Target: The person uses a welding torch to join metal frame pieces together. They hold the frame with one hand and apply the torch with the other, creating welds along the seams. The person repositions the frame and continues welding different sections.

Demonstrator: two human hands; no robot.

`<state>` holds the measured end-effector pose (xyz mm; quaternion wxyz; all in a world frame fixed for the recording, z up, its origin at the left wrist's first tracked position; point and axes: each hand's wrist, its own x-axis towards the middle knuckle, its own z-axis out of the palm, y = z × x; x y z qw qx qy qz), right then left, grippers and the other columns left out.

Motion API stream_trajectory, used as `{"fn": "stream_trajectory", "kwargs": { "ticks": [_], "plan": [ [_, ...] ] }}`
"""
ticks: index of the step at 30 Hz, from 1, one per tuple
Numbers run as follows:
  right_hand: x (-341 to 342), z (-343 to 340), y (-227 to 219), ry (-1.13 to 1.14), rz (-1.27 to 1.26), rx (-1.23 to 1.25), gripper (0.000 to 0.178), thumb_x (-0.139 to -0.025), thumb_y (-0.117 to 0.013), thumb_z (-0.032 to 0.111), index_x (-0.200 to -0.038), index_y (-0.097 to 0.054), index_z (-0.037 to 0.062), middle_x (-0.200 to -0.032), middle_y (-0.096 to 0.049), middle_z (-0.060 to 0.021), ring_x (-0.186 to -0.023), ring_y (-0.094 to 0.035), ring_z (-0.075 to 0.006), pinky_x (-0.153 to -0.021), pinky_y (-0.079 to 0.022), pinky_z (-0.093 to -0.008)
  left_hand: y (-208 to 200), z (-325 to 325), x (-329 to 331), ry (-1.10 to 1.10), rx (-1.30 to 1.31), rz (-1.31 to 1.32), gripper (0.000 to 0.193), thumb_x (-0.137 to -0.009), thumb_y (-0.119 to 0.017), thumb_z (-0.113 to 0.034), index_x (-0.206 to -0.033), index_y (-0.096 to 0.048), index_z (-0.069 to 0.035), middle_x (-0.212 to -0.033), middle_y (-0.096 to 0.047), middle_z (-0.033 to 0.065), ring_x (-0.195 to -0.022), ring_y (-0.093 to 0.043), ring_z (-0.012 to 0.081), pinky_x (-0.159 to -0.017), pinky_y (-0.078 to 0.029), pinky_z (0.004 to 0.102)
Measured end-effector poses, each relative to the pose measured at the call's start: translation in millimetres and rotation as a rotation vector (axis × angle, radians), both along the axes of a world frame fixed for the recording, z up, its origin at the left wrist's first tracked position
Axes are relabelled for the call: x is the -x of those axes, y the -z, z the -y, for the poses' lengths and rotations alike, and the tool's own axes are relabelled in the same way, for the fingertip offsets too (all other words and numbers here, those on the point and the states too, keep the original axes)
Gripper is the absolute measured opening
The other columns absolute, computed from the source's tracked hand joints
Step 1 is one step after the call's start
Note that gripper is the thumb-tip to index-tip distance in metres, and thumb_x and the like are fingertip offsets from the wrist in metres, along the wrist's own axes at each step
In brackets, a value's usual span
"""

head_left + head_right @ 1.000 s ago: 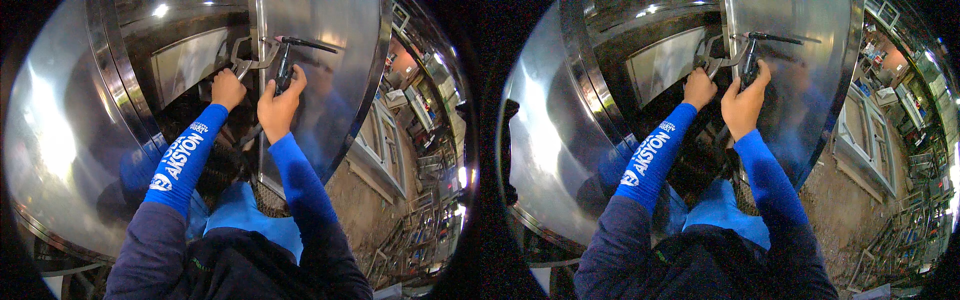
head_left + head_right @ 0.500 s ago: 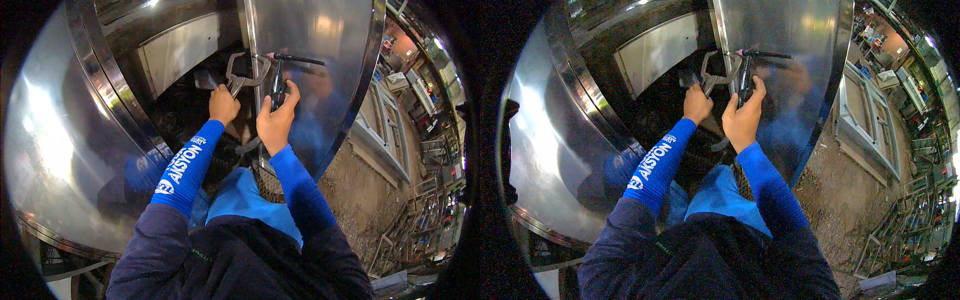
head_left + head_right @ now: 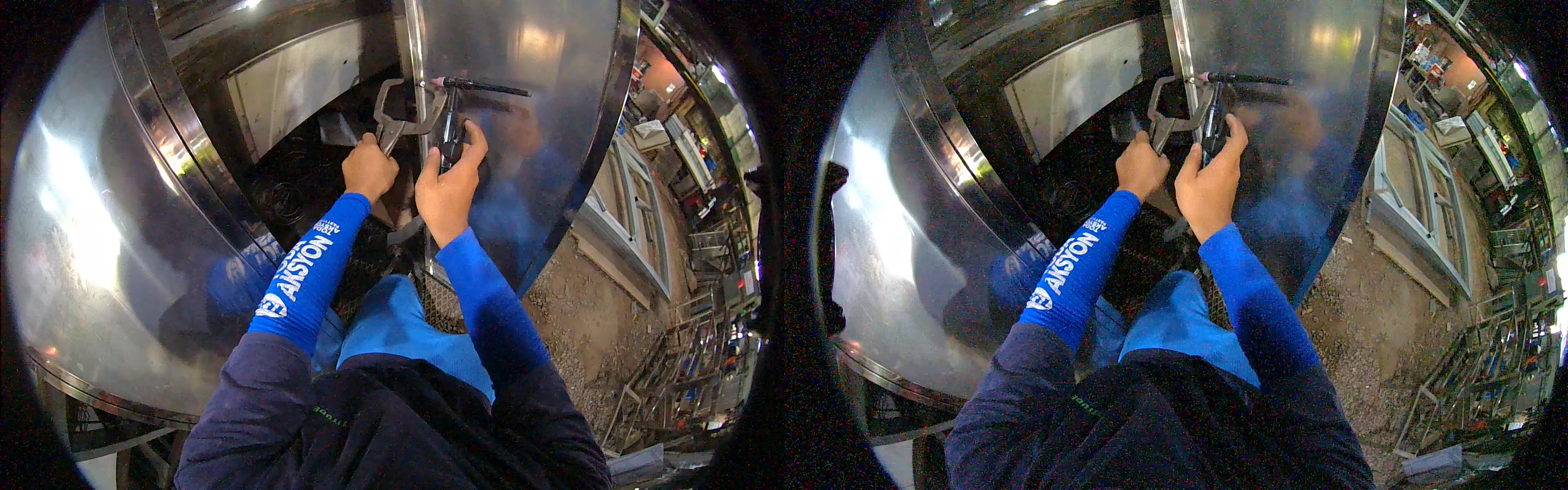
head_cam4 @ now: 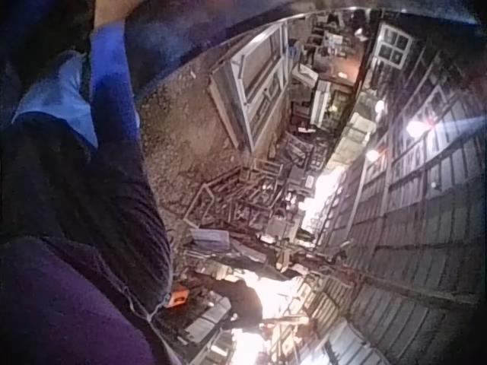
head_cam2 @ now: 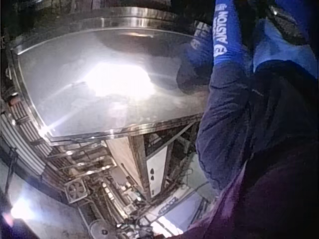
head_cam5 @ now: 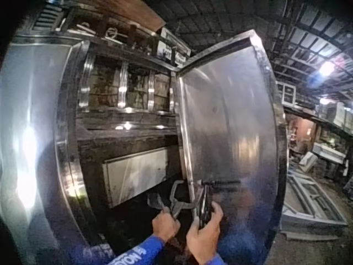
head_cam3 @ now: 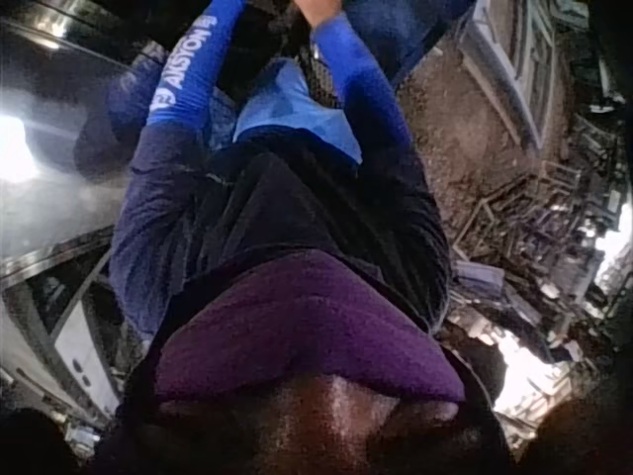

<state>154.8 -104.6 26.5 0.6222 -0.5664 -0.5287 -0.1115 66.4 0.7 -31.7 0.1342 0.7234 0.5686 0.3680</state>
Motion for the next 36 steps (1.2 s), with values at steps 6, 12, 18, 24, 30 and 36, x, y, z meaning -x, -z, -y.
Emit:
{"fn": "stream_trajectory", "kwargs": {
  "ticks": [6,12,18,24,30,36],
  "plan": [
    [14.3,-13.7,-6.4,-0.079,-0.101,0.088,0.062,-0.087,-0.057,-0.004,-0.143,-0.03,-0.0039,-0.136,-0.047,-0.0339,-0.125,-0.049,-0.0508,-0.107,-0.039,-0.0483,3.8,-1.6,0.4,-0.012,0.002,0.027,0.036,-0.076,-0.071,-0.021,-0.102,-0.059,0.002,-0.102,-0.069,0.0245,-0.094,-0.069,0.0404,-0.084,-0.055,0.048],
    [22.7,-27.7,-6.2,-0.012,-0.104,0.075,0.06,-0.088,-0.057,-0.003,-0.142,-0.031,0.0,-0.122,-0.057,-0.0344,-0.114,-0.059,-0.0482,-0.099,-0.045,-0.0483,0.0,-1.6,0.9,-0.013,0.028,0.048,0.037,-0.076,-0.072,-0.024,-0.1,-0.06,0.002,-0.101,-0.07,0.025,-0.093,-0.069,0.0409,-0.082,-0.055,0.048],
    [27.1,-24.8,-5.3,-0.003,-0.113,0.088,0.06,-0.088,-0.057,-0.003,-0.142,-0.03,-0.0002,-0.122,-0.056,-0.0354,-0.114,-0.058,-0.05,-0.099,-0.045,-0.0491,-0.5,-0.7,-0.3,-0.02,0.036,0.053,0.039,-0.077,-0.071,-0.028,-0.099,-0.06,0.002,-0.1,-0.07,0.025,-0.094,-0.069,0.0412,-0.083,-0.055,0.0483],
    [28.6,-25.2,-2.5,-0.025,-0.127,0.097,0.061,-0.088,-0.056,-0.002,-0.143,-0.029,-0.0002,-0.125,-0.054,-0.0356,-0.115,-0.056,-0.0517,-0.1,-0.044,-0.0506,4.1,-4.6,-0.7,0.009,0.031,0.074,0.043,-0.077,-0.072,-0.033,-0.099,-0.06,0.002,-0.1,-0.07,0.0252,-0.093,-0.069,0.0411,-0.082,-0.055,0.0481],
    [31.2,-22.1,-1.1,-0.024,-0.102,0.113,0.063,-0.088,-0.056,-0.002,-0.145,-0.028,-0.0022,-0.132,-0.05,-0.0353,-0.12,-0.052,-0.0528,-0.103,-0.042,-0.0518,1.7,-3.2,2.3,0.017,0.081,0.052,0.055,-0.078,-0.072,-0.045,-0.102,-0.06,0.002,-0.103,-0.07,0.0261,-0.096,-0.069,0.0402,-0.086,-0.055,0.0472],
    [24.1,-20.4,3.2,-0.04,-0.066,0.109,0.072,-0.079,-0.062,-0.009,-0.144,-0.031,-0.0035,-0.133,-0.05,-0.0329,-0.124,-0.051,-0.0499,-0.106,-0.041,-0.0482,-13.0,3.5,0.1,0.005,0.189,0.054,0.082,-0.074,-0.067,-0.072,-0.105,-0.06,0.004,-0.107,-0.069,0.0278,-0.105,-0.068,0.0381,-0.093,-0.052,0.045]
  ]
}}
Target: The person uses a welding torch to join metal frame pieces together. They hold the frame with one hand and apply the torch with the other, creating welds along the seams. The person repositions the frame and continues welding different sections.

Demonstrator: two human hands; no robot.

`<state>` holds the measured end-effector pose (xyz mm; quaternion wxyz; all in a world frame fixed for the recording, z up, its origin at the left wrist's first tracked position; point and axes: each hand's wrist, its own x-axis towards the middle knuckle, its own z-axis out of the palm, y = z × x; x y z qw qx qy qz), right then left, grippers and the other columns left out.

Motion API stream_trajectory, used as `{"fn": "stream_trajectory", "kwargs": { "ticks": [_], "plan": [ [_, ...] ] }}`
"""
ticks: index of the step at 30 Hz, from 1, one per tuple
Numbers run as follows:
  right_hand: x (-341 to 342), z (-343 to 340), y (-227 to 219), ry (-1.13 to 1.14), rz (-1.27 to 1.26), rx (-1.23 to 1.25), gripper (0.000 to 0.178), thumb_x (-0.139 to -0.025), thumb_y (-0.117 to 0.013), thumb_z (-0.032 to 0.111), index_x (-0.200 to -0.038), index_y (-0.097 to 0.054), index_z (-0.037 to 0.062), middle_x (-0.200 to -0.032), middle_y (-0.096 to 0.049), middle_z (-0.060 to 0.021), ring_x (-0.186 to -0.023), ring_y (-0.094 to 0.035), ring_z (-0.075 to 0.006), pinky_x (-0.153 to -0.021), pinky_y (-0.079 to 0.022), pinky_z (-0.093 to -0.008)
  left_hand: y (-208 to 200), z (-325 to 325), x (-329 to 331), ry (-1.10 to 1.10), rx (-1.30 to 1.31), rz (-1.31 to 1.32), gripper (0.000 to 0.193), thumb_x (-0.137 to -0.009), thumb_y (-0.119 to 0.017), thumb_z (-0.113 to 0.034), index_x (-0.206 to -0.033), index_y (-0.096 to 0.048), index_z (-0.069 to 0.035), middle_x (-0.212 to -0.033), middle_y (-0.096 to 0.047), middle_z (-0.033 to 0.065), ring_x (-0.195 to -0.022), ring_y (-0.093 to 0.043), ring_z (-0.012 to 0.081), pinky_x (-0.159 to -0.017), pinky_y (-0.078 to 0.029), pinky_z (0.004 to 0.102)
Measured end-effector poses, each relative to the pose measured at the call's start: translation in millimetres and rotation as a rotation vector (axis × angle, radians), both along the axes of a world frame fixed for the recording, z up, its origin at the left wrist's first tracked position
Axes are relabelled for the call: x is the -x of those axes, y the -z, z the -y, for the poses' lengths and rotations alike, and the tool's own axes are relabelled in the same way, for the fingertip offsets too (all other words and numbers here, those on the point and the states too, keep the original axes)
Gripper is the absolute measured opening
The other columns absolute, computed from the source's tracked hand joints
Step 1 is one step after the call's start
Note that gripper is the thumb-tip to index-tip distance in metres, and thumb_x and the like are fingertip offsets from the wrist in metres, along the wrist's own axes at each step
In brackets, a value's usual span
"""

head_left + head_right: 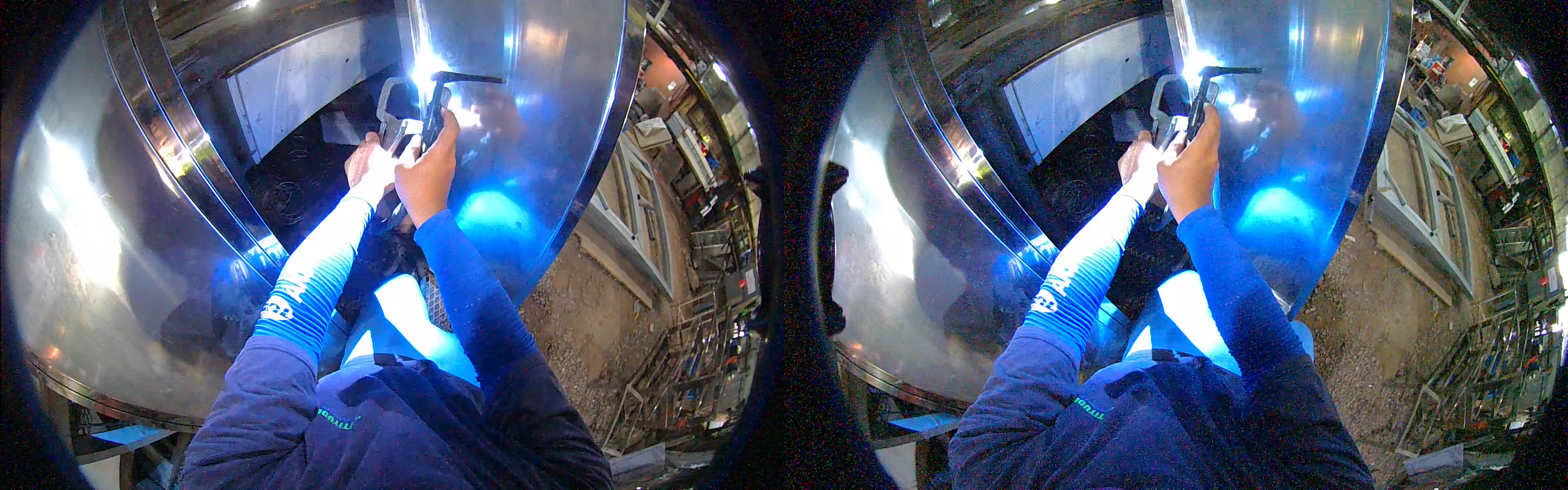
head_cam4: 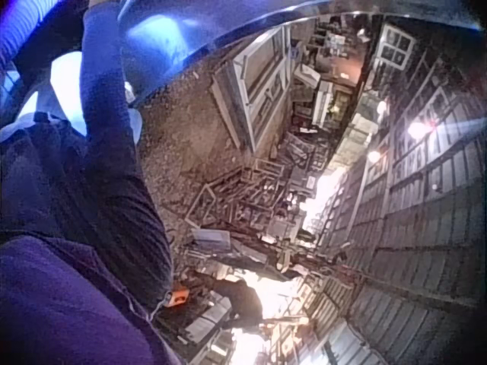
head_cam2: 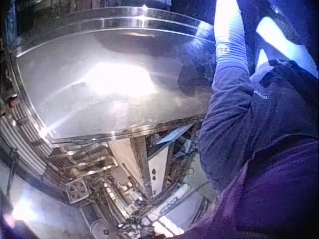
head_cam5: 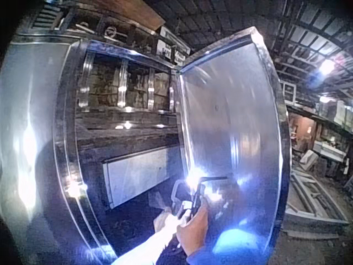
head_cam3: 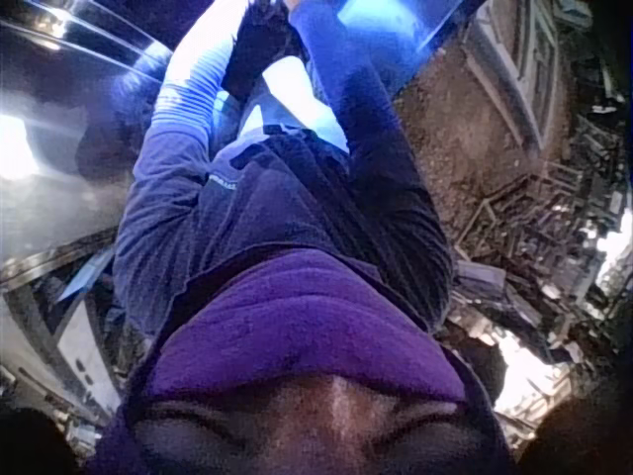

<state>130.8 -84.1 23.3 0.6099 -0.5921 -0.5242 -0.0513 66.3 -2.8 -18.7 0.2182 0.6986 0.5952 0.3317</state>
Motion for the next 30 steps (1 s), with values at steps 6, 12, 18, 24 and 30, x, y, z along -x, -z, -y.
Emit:
{"fn": "stream_trajectory", "kwargs": {
  "ticks": [6,12,18,24,30],
  "plan": [
    [-0.3,-1.0,-0.3,-0.008,-0.077,-0.066,0.061,-0.088,-0.056,-0.002,-0.144,-0.031,-0.0035,-0.138,-0.046,-0.0325,-0.126,-0.049,-0.0491,-0.107,-0.039,-0.0479,14.5,-3.6,-0.4,-0.015,-0.148,0.005,0.043,-0.077,-0.072,-0.033,-0.099,-0.06,0.002,-0.1,-0.07,0.0248,-0.092,-0.07,0.0412,-0.081,-0.056,0.048],
    [-10.3,10.2,13.4,-0.003,-0.076,-0.129,0.062,-0.088,-0.057,0.0,-0.144,-0.031,-0.005,-0.14,-0.044,-0.0321,-0.128,-0.047,-0.0497,-0.11,-0.037,-0.047,18.5,-2.7,-3.3,-0.023,-0.203,-0.053,0.036,-0.075,-0.071,-0.02,-0.1,-0.059,0.002,-0.1,-0.07,0.0243,-0.093,-0.069,0.0402,-0.083,-0.055,0.0479],
    [-17.7,25.6,39.4,0.087,0.036,-0.168,0.062,-0.089,-0.059,-0.001,-0.144,-0.03,-0.0003,-0.127,-0.054,-0.0303,-0.113,-0.06,-0.0395,-0.101,-0.044,-0.0431,25.5,-5.8,-6.2,-0.021,-0.263,-0.063,0.04,-0.074,-0.072,-0.019,-0.103,-0.058,0.003,-0.103,-0.067,0.0237,-0.099,-0.066,0.0409,-0.086,-0.054,0.0486],
    [-14.4,31.1,46.4,0.034,-0.102,-0.082,0.061,-0.088,-0.059,0.002,-0.143,-0.033,-0.0048,-0.14,-0.044,-0.0299,-0.13,-0.046,-0.047,-0.112,-0.035,-0.0458,66.7,-12.0,-1.7,0.035,-0.307,-0.129,0.043,-0.073,-0.073,-0.019,-0.103,-0.056,0.007,-0.11,-0.062,0.0279,-0.108,-0.059,0.0436,-0.098,-0.047,0.0483],
    [-14.3,34.4,41.6,0.03,-0.148,-0.023,0.061,-0.088,-0.06,0.001,-0.143,-0.034,-0.0042,-0.139,-0.046,-0.0295,-0.128,-0.048,-0.0467,-0.11,-0.037,-0.045,92.0,-2.2,3.1,0.082,-0.208,-0.072,0.046,-0.073,-0.071,-0.017,-0.109,-0.055,0.007,-0.113,-0.061,0.0277,-0.111,-0.057,0.0448,-0.098,-0.047,0.0488]
  ]
}}
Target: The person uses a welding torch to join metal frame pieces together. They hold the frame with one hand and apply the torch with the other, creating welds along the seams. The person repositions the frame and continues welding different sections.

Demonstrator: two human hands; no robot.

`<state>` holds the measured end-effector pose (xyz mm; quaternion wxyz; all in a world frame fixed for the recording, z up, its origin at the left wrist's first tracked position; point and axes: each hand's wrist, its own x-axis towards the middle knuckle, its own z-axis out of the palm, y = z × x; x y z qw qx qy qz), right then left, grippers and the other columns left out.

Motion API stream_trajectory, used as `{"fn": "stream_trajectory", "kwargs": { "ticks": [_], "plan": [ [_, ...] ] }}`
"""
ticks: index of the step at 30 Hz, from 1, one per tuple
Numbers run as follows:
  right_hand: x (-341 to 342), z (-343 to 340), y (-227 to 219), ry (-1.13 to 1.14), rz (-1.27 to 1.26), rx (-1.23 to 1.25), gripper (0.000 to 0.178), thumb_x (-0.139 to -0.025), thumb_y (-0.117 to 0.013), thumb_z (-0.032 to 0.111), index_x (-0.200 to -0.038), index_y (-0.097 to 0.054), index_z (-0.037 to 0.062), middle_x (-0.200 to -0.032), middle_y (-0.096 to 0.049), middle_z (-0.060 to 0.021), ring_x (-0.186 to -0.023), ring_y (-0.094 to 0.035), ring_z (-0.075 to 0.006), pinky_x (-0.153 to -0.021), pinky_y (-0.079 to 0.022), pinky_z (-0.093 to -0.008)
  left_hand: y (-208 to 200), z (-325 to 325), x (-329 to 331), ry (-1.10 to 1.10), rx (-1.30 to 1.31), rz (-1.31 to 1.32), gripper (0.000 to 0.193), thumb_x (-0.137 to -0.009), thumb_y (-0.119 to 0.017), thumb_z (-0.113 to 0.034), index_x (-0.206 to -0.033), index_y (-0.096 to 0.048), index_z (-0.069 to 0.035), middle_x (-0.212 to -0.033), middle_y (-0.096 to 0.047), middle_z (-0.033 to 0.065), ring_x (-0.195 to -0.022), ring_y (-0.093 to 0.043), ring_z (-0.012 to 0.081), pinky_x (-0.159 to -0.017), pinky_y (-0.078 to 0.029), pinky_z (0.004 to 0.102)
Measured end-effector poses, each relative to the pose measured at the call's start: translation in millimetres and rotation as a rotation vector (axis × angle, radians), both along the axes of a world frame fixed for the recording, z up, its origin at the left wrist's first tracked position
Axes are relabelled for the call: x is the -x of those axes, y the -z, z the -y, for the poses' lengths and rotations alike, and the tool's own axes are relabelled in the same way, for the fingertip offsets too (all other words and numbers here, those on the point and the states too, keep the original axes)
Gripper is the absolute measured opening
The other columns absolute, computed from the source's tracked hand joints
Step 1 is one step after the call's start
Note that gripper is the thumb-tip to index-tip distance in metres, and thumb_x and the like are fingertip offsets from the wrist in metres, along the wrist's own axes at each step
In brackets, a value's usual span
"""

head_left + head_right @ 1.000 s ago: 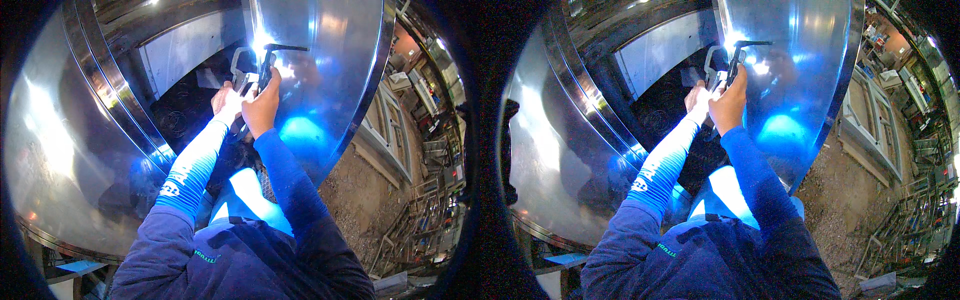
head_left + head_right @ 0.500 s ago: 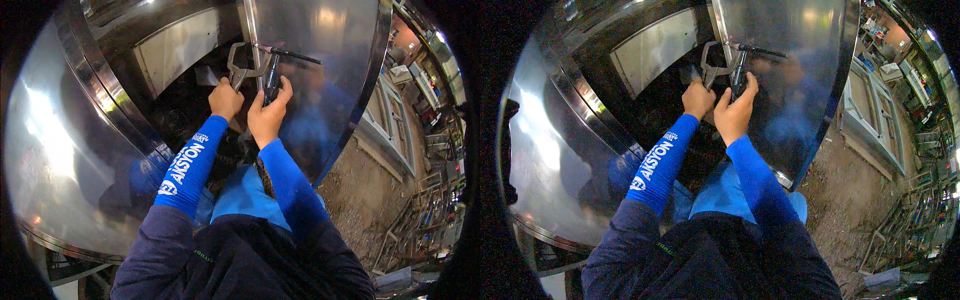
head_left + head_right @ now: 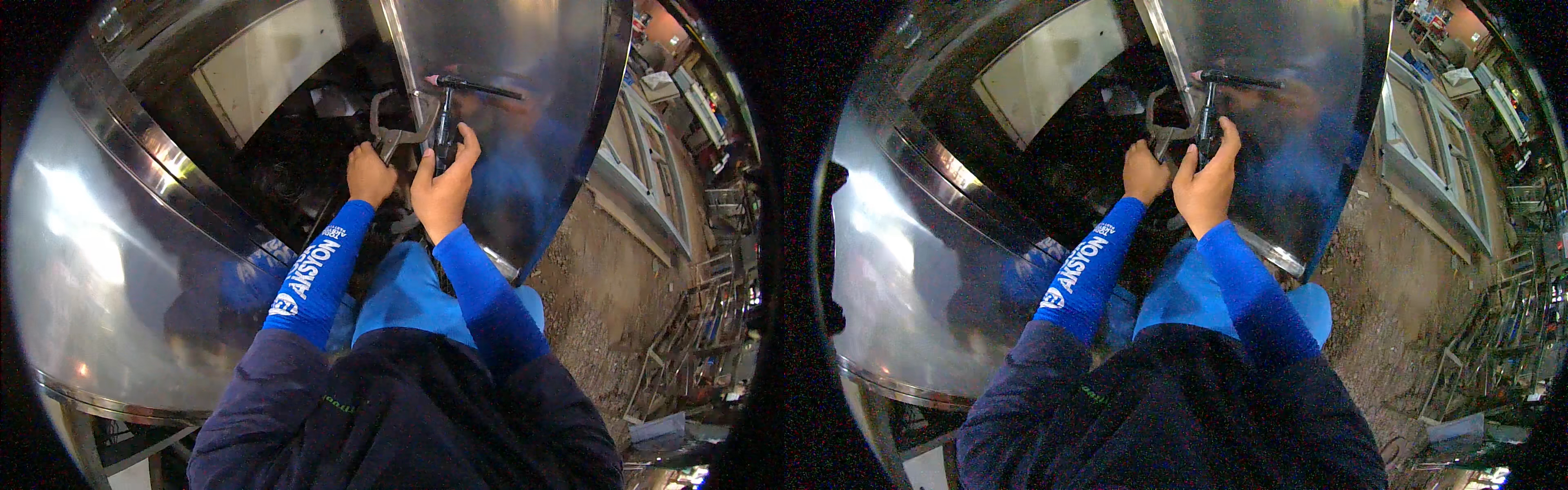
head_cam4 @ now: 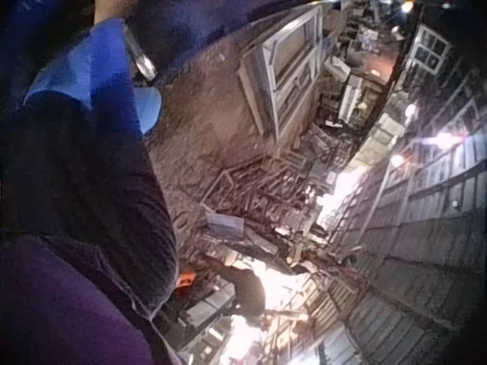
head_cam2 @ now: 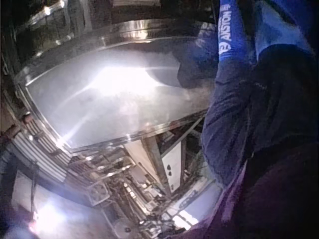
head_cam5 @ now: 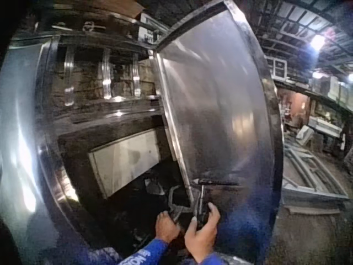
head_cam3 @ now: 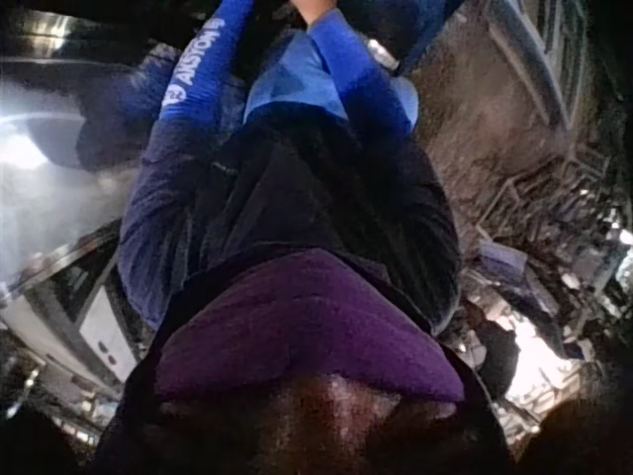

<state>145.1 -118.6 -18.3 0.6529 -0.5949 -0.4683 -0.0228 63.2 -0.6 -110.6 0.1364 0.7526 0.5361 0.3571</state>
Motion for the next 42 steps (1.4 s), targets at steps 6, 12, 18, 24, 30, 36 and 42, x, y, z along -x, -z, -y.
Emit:
{"fn": "stream_trajectory", "kwargs": {
  "ticks": [6,12,18,24,30,36,42],
  "plan": [
    [-11.1,5.5,10.7,0.056,0.099,0.003,0.061,-0.09,-0.06,0.0,-0.144,-0.031,-0.0005,-0.123,-0.057,-0.0274,-0.11,-0.062,-0.0368,-0.098,-0.046,-0.0412,3.6,-0.2,0.6,0.018,0.007,-0.044,0.046,-0.073,-0.071,-0.017,-0.109,-0.056,0.006,-0.113,-0.061,0.0262,-0.11,-0.058,0.0436,-0.096,-0.048,0.0486],
    [-11.0,16.7,15.5,0.037,0.066,0.005,0.061,-0.089,-0.06,0.001,-0.144,-0.033,-0.0024,-0.139,-0.046,-0.0297,-0.127,-0.05,-0.0471,-0.11,-0.038,-0.045,6.5,2.2,1.4,0.019,0.004,-0.061,0.045,-0.074,-0.071,-0.018,-0.109,-0.056,0.006,-0.112,-0.062,0.0259,-0.109,-0.058,0.0429,-0.096,-0.048,0.0486],
    [-11.9,29.0,25.2,0.012,-0.018,0.066,0.061,-0.089,-0.06,0.0,-0.144,-0.033,-0.0022,-0.137,-0.047,-0.0313,-0.126,-0.051,-0.0483,-0.109,-0.039,-0.0466,16.3,14.5,3.6,0.05,0.09,-0.135,0.046,-0.076,-0.07,-0.019,-0.112,-0.056,0.006,-0.115,-0.061,0.0259,-0.111,-0.058,0.0425,-0.096,-0.049,0.0479],
    [-16.5,53.3,35.9,-0.007,-0.124,0.128,0.06,-0.09,-0.06,0.001,-0.144,-0.032,-0.0019,-0.133,-0.05,-0.0325,-0.126,-0.053,-0.0428,-0.108,-0.041,-0.0438,35.5,20.0,6.6,0.077,0.184,-0.214,0.047,-0.075,-0.069,-0.02,-0.112,-0.055,0.006,-0.116,-0.061,0.0267,-0.112,-0.058,0.0432,-0.098,-0.048,0.048],
    [-11.2,120.3,64.5,0.022,-0.262,0.166,0.06,-0.092,-0.059,0.002,-0.144,-0.03,-0.0039,-0.136,-0.049,-0.0267,-0.127,-0.053,-0.0323,-0.109,-0.038,-0.0384,58.4,26.3,12.4,0.121,0.229,-0.298,0.051,-0.074,-0.069,-0.022,-0.114,-0.056,0.007,-0.117,-0.062,0.0255,-0.113,-0.059,0.0416,-0.099,-0.049,0.047],
    [5.6,190.3,86.5,-0.021,-0.697,0.235,0.071,-0.091,-0.065,0.0,-0.148,-0.023,0.0035,-0.124,-0.053,-0.0186,-0.093,-0.063,-0.0184,-0.072,-0.055,-0.03,63.6,32.0,17.9,0.173,0.304,-0.366,0.049,-0.073,-0.068,-0.022,-0.111,-0.057,0.007,-0.118,-0.063,0.0268,-0.113,-0.059,0.0426,-0.099,-0.048,0.0467],
    [-1.8,202.6,91.6,0.123,-0.714,0.112,0.075,-0.091,-0.069,0.005,-0.149,-0.021,0.0025,-0.109,-0.059,-0.016,-0.075,-0.066,-0.0187,-0.067,-0.056,-0.0301,75.9,32.6,30.2,0.203,0.391,-0.471,0.047,-0.073,-0.068,-0.023,-0.107,-0.061,0.008,-0.116,-0.064,0.0284,-0.112,-0.061,0.0435,-0.098,-0.049,0.0487]
  ]
}}
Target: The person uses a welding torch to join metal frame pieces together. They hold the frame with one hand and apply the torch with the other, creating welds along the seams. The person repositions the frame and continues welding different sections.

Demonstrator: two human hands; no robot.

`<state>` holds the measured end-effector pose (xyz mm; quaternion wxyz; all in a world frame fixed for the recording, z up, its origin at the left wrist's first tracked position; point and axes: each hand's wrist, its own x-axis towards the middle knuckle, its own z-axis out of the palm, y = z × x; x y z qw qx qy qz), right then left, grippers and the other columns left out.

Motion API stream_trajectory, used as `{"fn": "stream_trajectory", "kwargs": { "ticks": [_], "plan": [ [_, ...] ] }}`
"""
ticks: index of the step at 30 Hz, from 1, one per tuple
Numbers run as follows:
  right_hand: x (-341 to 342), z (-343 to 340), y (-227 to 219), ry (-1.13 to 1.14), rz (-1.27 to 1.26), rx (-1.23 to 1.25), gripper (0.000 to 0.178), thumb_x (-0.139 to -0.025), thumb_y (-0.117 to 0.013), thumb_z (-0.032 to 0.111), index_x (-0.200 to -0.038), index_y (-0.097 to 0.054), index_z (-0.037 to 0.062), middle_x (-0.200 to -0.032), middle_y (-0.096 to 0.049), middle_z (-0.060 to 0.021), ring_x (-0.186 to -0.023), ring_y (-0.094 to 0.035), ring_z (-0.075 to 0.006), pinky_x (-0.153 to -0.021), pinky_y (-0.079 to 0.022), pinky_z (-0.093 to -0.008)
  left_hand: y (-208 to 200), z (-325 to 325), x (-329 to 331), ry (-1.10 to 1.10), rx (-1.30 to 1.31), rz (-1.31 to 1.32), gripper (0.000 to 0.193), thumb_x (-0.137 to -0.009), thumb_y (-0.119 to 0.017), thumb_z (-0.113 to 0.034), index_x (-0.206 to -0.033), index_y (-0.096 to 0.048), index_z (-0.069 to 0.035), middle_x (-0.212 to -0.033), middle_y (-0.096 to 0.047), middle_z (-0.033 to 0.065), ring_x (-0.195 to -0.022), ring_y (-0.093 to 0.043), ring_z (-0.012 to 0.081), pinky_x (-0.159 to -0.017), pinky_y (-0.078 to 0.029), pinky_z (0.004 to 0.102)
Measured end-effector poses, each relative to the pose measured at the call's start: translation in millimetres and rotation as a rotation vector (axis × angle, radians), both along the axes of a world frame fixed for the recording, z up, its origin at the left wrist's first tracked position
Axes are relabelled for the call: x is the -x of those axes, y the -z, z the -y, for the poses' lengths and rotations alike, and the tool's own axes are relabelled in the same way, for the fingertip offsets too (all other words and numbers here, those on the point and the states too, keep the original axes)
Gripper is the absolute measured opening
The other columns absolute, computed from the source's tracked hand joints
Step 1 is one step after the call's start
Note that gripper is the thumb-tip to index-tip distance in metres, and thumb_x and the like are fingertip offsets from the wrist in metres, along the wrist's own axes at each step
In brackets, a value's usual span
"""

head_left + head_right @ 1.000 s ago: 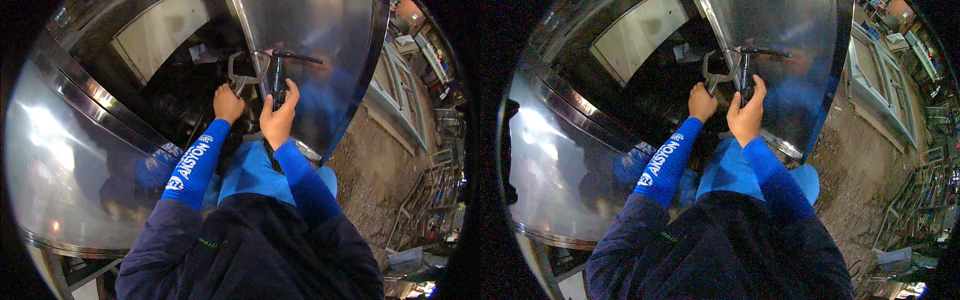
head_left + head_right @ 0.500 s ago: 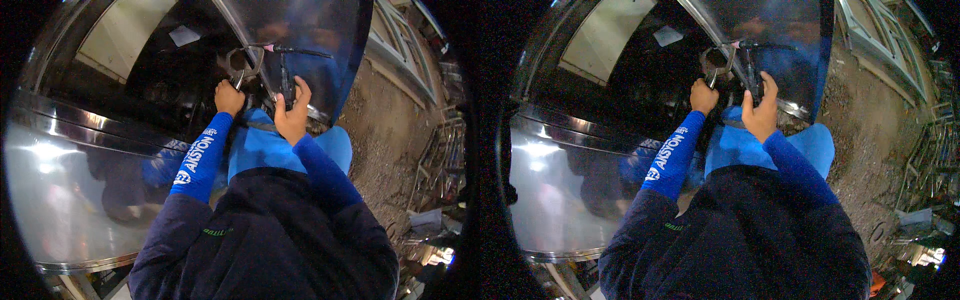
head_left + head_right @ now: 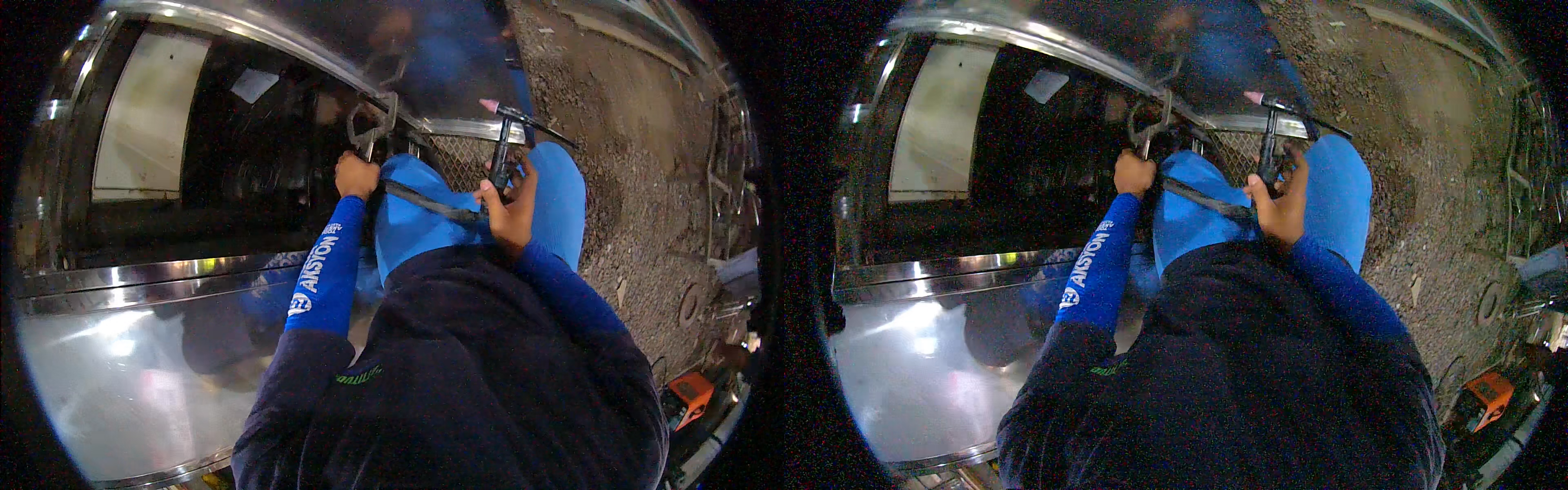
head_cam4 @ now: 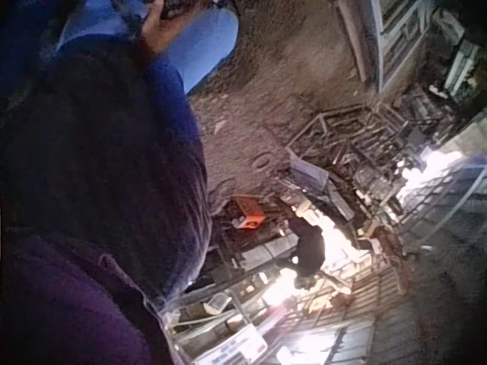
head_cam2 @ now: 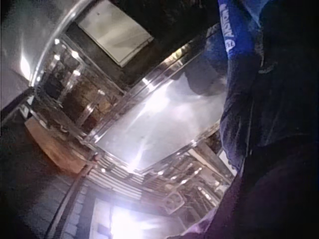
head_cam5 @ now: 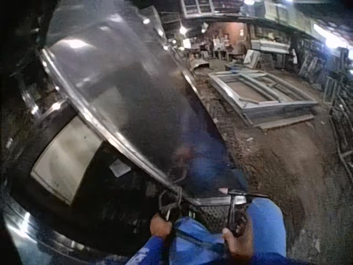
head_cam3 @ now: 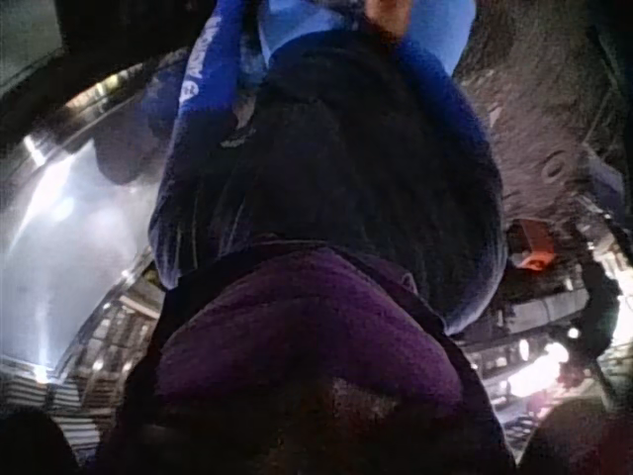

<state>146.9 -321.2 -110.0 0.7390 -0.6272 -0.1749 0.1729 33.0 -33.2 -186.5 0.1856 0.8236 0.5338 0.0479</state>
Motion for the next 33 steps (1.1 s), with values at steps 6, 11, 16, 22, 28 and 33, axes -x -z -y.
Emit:
{"fn": "stream_trajectory", "kwargs": {
  "ticks": [6,11,16,22,28,33],
  "plan": [
    [-8.0,-2.1,7.8,0.004,-0.034,-0.094,0.069,-0.091,-0.067,0.002,-0.146,-0.024,0.0021,-0.113,-0.06,-0.0164,-0.078,-0.068,-0.0197,-0.069,-0.056,-0.0311,55.7,-22.3,22.1,0.118,0.029,-0.207,0.049,-0.073,-0.067,-0.026,-0.108,-0.063,0.008,-0.117,-0.065,0.0296,-0.111,-0.062,0.0443,-0.1,-0.049,0.0481],
    [-22.2,-7.9,1.9,0.12,-0.118,-0.249,0.065,-0.091,-0.065,-0.002,-0.145,-0.028,0.0024,-0.118,-0.061,-0.0165,-0.081,-0.067,-0.0204,-0.072,-0.056,-0.0317,21.1,0.4,-1.0,0.16,0.145,-0.297,0.048,-0.073,-0.07,-0.029,-0.104,-0.069,0.006,-0.11,-0.068,0.0281,-0.104,-0.066,0.043,-0.093,-0.054,0.0468],
    [-42.6,4.5,25.5,0.051,-0.094,-0.144,0.045,-0.096,-0.063,0.008,-0.136,-0.045,-0.0031,-0.113,-0.066,-0.0149,-0.088,-0.069,-0.0232,-0.076,-0.055,-0.0348,41.9,-3.2,12.9,0.264,0.284,-0.436,0.066,-0.076,-0.071,-0.04,-0.124,-0.061,0.005,-0.128,-0.061,0.0258,-0.119,-0.06,0.0413,-0.101,-0.049,0.0477],
    [-62.6,25.0,65.3,0.042,-0.453,-0.262,0.035,-0.097,-0.065,0.009,-0.128,-0.049,0.0061,-0.115,-0.064,-0.0115,-0.085,-0.064,-0.0236,-0.067,-0.055,-0.0395,92.0,13.1,11.1,0.097,0.403,-0.213,0.048,-0.079,-0.062,-0.034,-0.111,-0.072,0.001,-0.117,-0.068,0.0252,-0.109,-0.066,0.0413,-0.097,-0.052,0.0477],
    [-61.5,36.9,71.6,-0.074,-0.845,-0.44,0.027,-0.095,-0.067,0.01,-0.12,-0.056,0.01,-0.107,-0.067,-0.0085,-0.086,-0.064,-0.0239,-0.07,-0.055,-0.0426,82.5,37.0,12.3,0.114,0.357,-0.143,0.048,-0.079,-0.059,-0.043,-0.099,-0.075,-0.002,-0.104,-0.07,0.0268,-0.098,-0.068,0.0431,-0.088,-0.054,0.05],
    [-63.7,25.5,49.4,-0.297,-0.754,-0.644,0.03,-0.094,-0.067,0.008,-0.121,-0.056,0.0117,-0.108,-0.066,-0.0085,-0.094,-0.063,-0.0251,-0.08,-0.052,-0.045,71.3,30.7,23.4,-0.019,0.345,-0.109,0.052,-0.08,-0.059,-0.045,-0.1,-0.074,0.0,-0.109,-0.069,0.0272,-0.104,-0.067,0.0428,-0.091,-0.053,0.05]
  ]
}}
